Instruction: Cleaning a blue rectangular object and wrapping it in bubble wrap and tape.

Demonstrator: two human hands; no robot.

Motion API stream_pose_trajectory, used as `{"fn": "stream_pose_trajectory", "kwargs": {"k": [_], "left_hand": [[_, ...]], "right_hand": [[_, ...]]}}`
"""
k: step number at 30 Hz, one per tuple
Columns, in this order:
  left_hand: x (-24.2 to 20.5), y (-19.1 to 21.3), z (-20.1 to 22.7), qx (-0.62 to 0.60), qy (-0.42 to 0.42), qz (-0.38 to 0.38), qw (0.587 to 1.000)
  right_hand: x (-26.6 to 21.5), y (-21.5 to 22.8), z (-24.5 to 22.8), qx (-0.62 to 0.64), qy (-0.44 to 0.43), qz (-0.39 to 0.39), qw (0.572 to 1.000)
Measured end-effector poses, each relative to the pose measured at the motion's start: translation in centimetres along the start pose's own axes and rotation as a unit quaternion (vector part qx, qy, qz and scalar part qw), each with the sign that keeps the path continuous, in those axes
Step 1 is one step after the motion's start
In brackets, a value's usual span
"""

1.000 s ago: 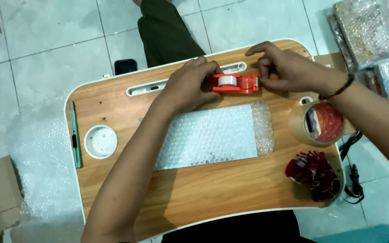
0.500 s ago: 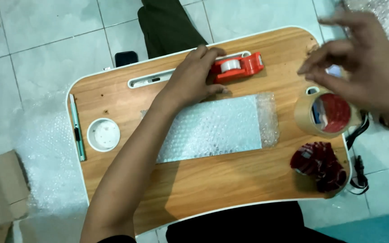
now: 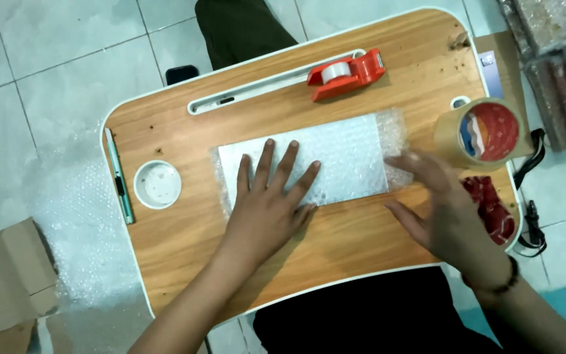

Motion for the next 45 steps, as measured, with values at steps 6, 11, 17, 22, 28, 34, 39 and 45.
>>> {"fn": "stream_pose_trajectory", "kwargs": {"k": [6,11,17,22,28,34,39,45], "left_hand": [[-1.8,-0.6,1.6,0.067,0.029,0.026,0.997],[-1.4,0.2,3.5,0.003,-0.014,0.100,0.995],[0.0,1.5,5.3,0.011,-0.086,0.146,0.986],[1.6,0.2,5.5,-0.023,-0.108,0.173,0.979],[1.5,2.2,5.3,-0.014,-0.082,0.255,0.963],[1.5,2.3,5.1,-0.046,-0.090,0.250,0.963],[1.6,2.4,4.8,-0.074,-0.095,0.241,0.963],[1.6,1.4,4.6,-0.063,-0.092,0.207,0.972]], "right_hand": [[0.8,-2.2,-2.4,-0.016,0.155,-0.005,0.988],[1.3,-2.6,-2.5,-0.044,0.148,0.054,0.987],[1.1,-1.1,-2.3,-0.036,0.103,0.069,0.992],[1.1,-2.2,-3.5,-0.033,0.233,0.064,0.970],[1.4,-1.4,-2.4,-0.062,0.184,0.083,0.977],[1.0,-0.4,-1.9,0.135,0.059,0.059,0.987],[0.8,-2.1,1.0,0.330,-0.084,-0.009,0.940],[0.6,-2.9,1.2,0.374,-0.202,-0.048,0.904]]}}
Point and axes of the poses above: each hand's wrist, its own x-axis towards the middle knuckle, its own y-axis out of the back of the hand, z = x × y, the point moved 9 cm from there along x, towards the middle knuckle, and after that the axes turned 10 degrees about -y, right-handed, at the moved point
